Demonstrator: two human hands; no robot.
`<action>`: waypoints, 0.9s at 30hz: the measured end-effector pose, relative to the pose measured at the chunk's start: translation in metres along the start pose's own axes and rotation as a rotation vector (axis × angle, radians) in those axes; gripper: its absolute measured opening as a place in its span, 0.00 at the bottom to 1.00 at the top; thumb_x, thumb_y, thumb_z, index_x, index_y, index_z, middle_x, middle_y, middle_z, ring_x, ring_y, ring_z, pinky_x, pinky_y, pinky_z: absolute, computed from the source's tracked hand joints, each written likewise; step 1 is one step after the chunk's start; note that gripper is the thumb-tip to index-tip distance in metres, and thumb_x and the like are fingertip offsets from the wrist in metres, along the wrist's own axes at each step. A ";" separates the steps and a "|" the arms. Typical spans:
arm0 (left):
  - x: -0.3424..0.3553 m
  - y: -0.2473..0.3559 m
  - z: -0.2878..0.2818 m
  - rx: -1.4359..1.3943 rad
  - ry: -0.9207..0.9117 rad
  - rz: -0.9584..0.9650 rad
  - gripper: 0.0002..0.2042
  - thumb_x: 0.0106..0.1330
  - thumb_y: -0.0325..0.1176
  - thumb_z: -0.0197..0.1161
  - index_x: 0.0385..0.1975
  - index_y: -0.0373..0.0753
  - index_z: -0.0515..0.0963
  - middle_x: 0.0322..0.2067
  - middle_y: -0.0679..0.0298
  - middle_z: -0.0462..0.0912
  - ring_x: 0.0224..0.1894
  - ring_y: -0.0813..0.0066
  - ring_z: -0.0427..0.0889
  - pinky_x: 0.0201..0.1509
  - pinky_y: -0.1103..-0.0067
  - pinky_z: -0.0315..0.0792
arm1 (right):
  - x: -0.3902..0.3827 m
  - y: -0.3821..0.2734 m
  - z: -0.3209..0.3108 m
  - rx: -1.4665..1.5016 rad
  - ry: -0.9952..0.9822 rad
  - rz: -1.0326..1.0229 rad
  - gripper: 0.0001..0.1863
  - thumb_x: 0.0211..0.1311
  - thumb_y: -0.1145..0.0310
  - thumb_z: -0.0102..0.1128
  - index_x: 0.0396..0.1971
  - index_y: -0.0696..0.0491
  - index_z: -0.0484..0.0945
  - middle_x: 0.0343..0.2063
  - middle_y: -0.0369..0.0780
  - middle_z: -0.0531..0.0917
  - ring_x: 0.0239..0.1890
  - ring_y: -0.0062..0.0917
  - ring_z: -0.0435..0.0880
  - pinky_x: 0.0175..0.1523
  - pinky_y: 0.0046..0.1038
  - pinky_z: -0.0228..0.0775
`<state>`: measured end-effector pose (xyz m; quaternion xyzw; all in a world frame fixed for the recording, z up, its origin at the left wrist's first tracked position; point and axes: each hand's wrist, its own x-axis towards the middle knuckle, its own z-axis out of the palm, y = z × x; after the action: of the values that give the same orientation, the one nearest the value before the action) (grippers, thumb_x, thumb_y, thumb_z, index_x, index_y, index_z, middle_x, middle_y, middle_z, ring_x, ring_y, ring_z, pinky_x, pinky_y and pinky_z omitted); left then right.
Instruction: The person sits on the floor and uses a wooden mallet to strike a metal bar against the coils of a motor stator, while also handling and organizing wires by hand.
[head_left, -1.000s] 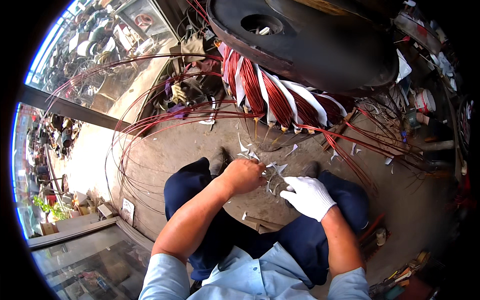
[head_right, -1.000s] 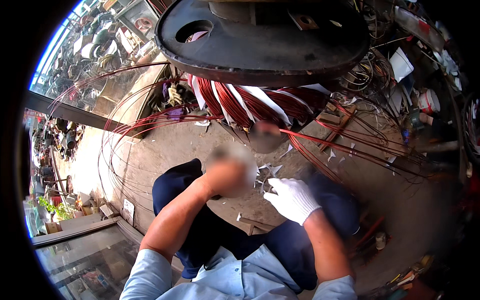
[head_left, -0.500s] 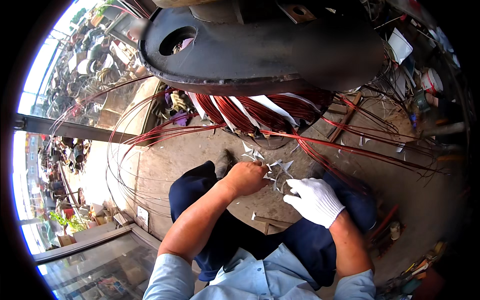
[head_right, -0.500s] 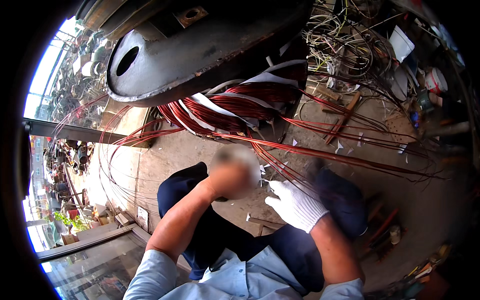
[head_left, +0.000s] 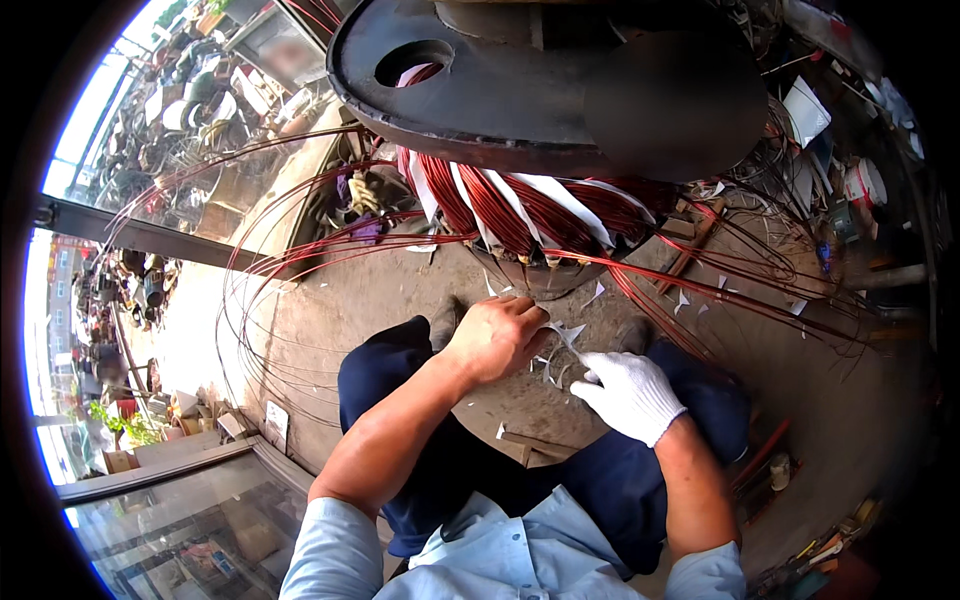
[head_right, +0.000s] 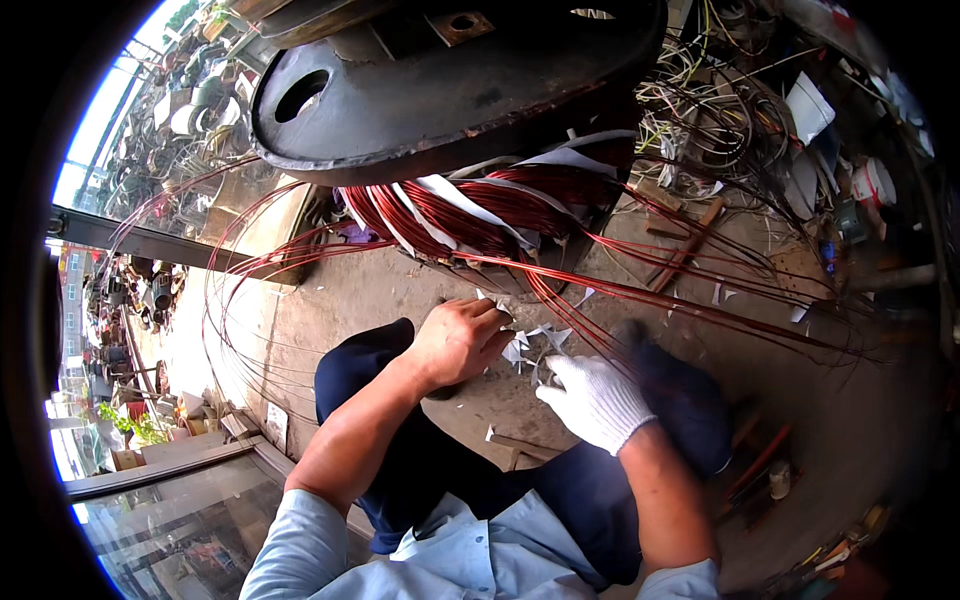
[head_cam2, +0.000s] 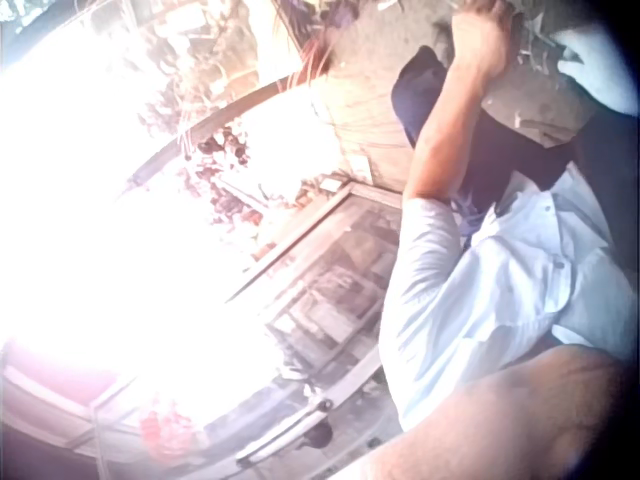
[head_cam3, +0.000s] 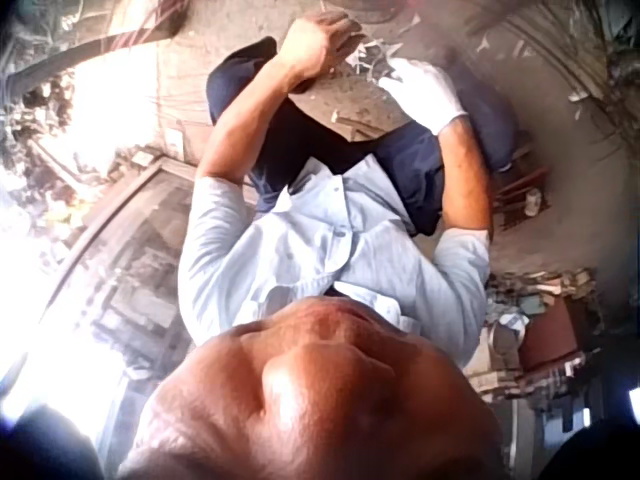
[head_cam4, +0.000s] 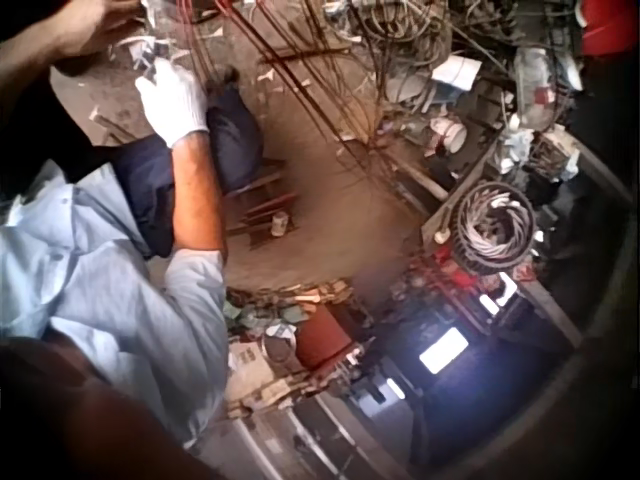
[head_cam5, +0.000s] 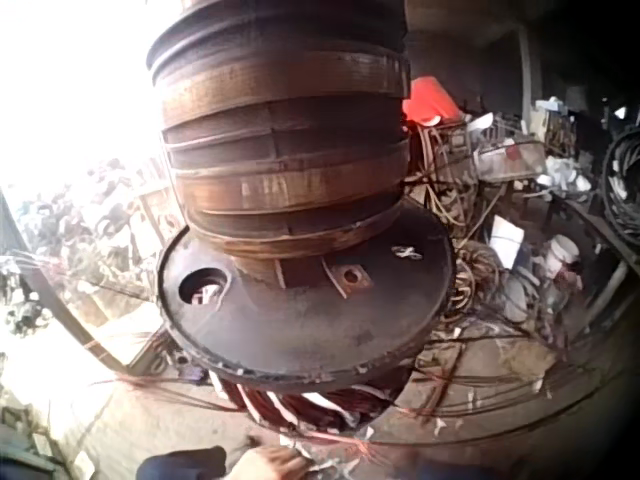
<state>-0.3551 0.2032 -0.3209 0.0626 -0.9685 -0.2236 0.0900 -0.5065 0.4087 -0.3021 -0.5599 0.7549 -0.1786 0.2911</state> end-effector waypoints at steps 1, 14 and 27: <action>-0.001 0.004 -0.011 -0.003 0.089 0.044 0.08 0.59 0.30 0.70 0.35 0.37 0.80 0.28 0.59 0.79 0.32 0.57 0.82 0.37 0.66 0.77 | 0.000 0.000 0.002 -0.004 0.021 -0.030 0.18 0.64 0.55 0.66 0.44 0.55 0.81 0.31 0.44 0.87 0.37 0.41 0.87 0.44 0.42 0.78; 0.019 0.024 -0.104 -0.052 0.917 -0.093 0.12 0.53 0.23 0.78 0.30 0.35 0.77 0.32 0.57 0.82 0.33 0.62 0.82 0.37 0.72 0.76 | 0.008 -0.004 0.013 -0.023 0.040 -0.081 0.15 0.66 0.56 0.64 0.38 0.53 0.77 0.28 0.44 0.86 0.34 0.43 0.86 0.42 0.44 0.77; 0.015 0.013 -0.096 0.092 0.934 -0.025 0.09 0.58 0.20 0.74 0.32 0.33 0.78 0.35 0.55 0.84 0.35 0.64 0.82 0.41 0.74 0.76 | 0.002 -0.005 0.003 -0.038 -0.016 -0.062 0.21 0.65 0.55 0.65 0.48 0.55 0.81 0.34 0.42 0.88 0.39 0.40 0.87 0.45 0.41 0.78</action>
<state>-0.3519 0.1719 -0.2279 0.1723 -0.8324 -0.1293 0.5105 -0.5013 0.4051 -0.3017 -0.5897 0.7383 -0.1686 0.2807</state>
